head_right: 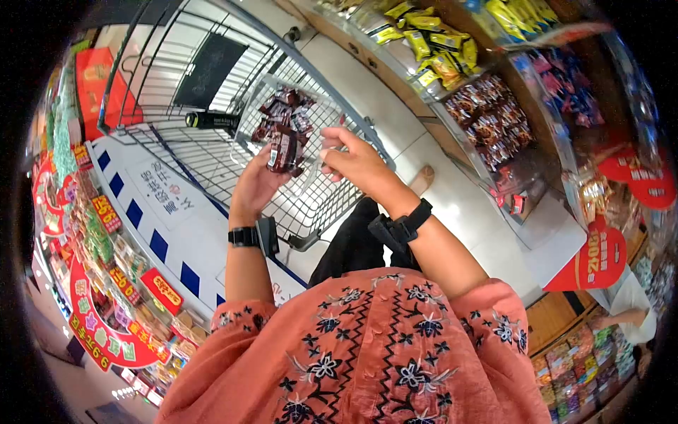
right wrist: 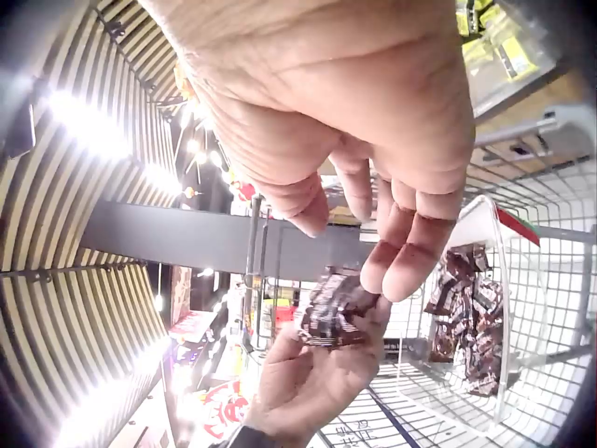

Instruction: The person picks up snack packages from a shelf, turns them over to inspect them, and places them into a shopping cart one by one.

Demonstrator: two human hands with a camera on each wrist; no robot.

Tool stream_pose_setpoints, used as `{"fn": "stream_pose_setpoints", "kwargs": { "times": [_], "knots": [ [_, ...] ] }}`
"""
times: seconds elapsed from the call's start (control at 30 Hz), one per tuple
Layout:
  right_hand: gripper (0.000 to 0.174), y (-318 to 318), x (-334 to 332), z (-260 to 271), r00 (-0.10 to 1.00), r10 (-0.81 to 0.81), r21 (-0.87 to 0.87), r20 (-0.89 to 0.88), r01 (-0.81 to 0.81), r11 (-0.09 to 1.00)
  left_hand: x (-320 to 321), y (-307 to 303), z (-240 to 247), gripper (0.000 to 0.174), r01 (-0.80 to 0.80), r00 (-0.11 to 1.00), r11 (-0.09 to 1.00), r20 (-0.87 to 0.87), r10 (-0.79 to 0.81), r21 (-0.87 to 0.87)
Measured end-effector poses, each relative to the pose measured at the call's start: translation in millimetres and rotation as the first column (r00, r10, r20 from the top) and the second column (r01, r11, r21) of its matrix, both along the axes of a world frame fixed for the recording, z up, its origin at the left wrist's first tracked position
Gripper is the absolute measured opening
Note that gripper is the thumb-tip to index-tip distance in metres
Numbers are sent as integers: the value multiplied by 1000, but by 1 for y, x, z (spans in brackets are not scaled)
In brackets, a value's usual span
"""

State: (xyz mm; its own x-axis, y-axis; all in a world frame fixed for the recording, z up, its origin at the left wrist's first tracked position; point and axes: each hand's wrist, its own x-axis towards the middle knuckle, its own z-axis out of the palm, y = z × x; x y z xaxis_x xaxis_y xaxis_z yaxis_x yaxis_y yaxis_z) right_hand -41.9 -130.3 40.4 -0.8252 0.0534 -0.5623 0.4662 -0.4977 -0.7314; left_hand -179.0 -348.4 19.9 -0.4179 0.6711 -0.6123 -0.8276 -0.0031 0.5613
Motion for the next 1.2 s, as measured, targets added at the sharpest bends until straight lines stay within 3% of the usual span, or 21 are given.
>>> {"fn": "stream_pose_setpoints", "kwargs": {
  "times": [0.23,0.27,0.3,0.33,0.4,0.5,0.6,0.73,0.87,0.93,1.0,1.07,1.1,1.2],
  "knots": [
    [46,61,49,40,992,-111,5,-66,112,994,50,93,53,45,293,950,931,40,-308,219],
    [43,69,60,38,987,-142,29,-68,145,989,58,106,57,39,255,962,953,59,-268,163],
    [41,78,71,36,982,-173,54,-70,177,983,61,118,61,41,318,943,934,49,-330,165],
    [29,86,82,35,962,-255,-27,-96,254,967,67,129,67,44,322,942,936,45,-331,142],
    [25,98,105,35,933,-351,-27,-80,350,936,80,149,75,53,358,933,928,7,-361,107],
    [21,111,134,35,884,-461,-43,-76,459,887,102,174,78,26,362,904,928,-210,-373,-90],
    [20,118,158,29,834,-546,-43,-77,544,838,119,194,68,15,328,885,933,-299,-358,-146],
    [18,124,185,25,785,-613,-35,-90,612,790,141,218,64,16,346,816,915,-415,-403,-208],
    [20,130,205,26,754,-651,67,-86,657,751,160,238,67,18,294,600,896,-665,-444,-333],
    [20,134,213,24,743,-666,144,-68,668,730,166,242,67,16,314,550,914,-737,-394,-255],
    [20,140,221,29,642,-762,-212,-89,735,644,170,246,70,14,339,444,908,-809,-385,-246],
    [16,149,230,22,576,-815,-473,-63,702,532,174,254,81,14,404,150,887,-941,-304,-222],
    [16,153,232,17,569,-820,-434,-65,724,536,177,259,84,15,438,2,873,-971,-241,-216],
    [18,159,239,9,573,-815,-310,-89,761,569,182,266,72,18,458,-40,853,-964,-262,-251]
  ]
}}
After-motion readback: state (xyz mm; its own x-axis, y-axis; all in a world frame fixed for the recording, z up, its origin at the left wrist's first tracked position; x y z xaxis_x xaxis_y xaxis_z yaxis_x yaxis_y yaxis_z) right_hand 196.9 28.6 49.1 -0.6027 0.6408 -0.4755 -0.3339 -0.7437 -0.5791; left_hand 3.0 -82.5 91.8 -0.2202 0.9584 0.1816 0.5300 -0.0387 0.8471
